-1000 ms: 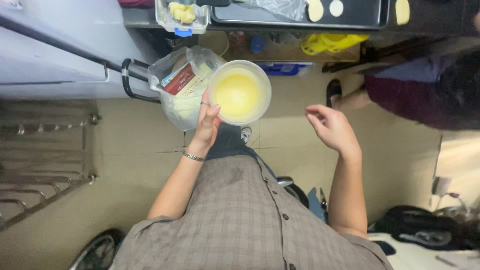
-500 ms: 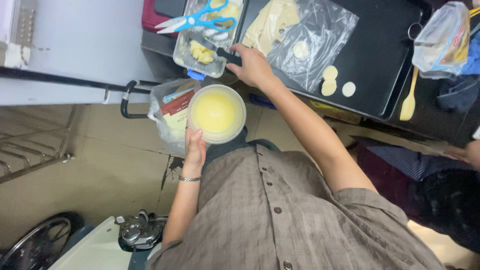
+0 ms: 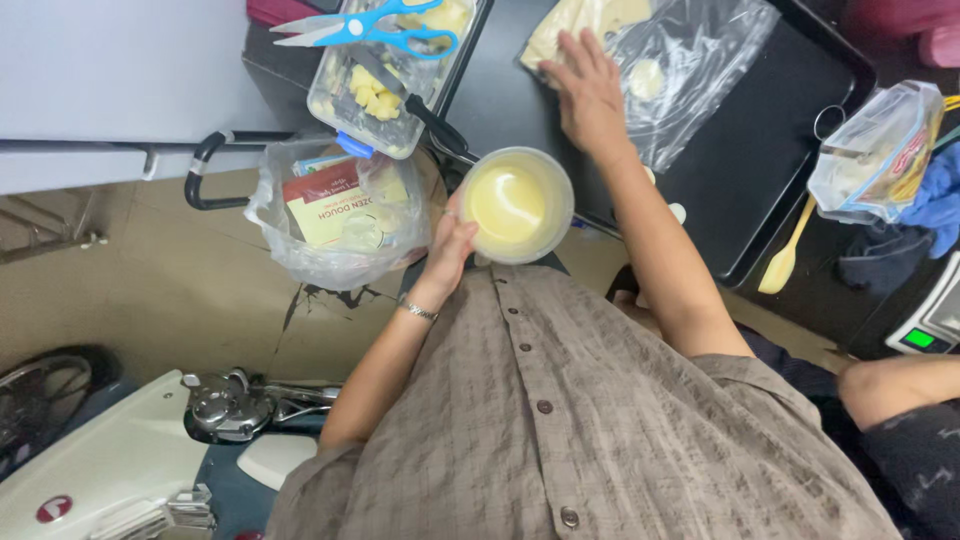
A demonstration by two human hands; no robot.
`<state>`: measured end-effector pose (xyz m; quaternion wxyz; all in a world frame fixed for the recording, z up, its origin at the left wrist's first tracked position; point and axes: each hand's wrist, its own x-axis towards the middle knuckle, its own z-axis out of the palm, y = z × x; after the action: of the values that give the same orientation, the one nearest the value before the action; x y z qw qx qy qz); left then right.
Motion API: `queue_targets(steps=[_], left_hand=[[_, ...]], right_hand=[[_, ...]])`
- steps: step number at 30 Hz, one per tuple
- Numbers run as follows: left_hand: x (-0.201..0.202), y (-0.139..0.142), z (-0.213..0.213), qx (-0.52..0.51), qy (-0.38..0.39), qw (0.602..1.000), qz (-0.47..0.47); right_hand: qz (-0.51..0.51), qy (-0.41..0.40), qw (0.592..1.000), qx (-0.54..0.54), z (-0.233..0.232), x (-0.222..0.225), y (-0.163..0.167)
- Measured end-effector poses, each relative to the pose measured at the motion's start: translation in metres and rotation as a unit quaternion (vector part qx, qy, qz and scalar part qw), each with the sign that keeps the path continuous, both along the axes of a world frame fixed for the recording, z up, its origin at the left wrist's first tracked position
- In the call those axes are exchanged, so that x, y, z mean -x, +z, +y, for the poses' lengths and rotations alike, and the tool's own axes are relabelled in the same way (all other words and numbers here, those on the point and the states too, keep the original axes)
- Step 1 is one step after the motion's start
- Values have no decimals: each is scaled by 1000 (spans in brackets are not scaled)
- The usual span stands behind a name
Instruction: The person shapes small round dough pieces into crescent forms by hand, pinching and folding each piece, and places the shaped dough onto a black baking tray. They briefly retrieve dough pieces from a plastic container and dip or coat pieces in a bowl of yellow liquid before continuing to shape and arrange them on the tray.
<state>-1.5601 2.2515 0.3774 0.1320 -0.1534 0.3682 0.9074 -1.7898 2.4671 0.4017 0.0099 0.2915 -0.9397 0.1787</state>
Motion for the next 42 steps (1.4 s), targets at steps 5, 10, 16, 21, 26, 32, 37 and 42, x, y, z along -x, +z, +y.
queue_targets(steps=[5, 10, 16, 21, 26, 32, 37, 42], left_hand=[[81, 16, 52, 137, 22, 990, -6], [137, 29, 63, 275, 99, 956, -31], [137, 33, 55, 352, 163, 921, 40], [74, 72, 3, 448, -78, 885, 100], [76, 109, -84, 584, -35, 809, 53], [149, 58, -146, 830, -91, 524, 169], [186, 33, -149, 844, -203, 462, 180], [197, 42, -148, 813, -237, 501, 180]], right_hand=[[-118, -20, 975, 189, 61, 49, 15], [-199, -170, 912, 315, 34, 58, 70], [-184, 137, 965, 127, -118, -5, 91], [-186, 118, 975, -28, -175, -37, 88], [-121, 97, 973, 171, -160, -22, 92], [-113, 80, 987, 84, -142, -29, 108], [-84, 39, 990, 110, -147, -31, 103], [-98, 13, 987, 123, -143, -30, 96]])
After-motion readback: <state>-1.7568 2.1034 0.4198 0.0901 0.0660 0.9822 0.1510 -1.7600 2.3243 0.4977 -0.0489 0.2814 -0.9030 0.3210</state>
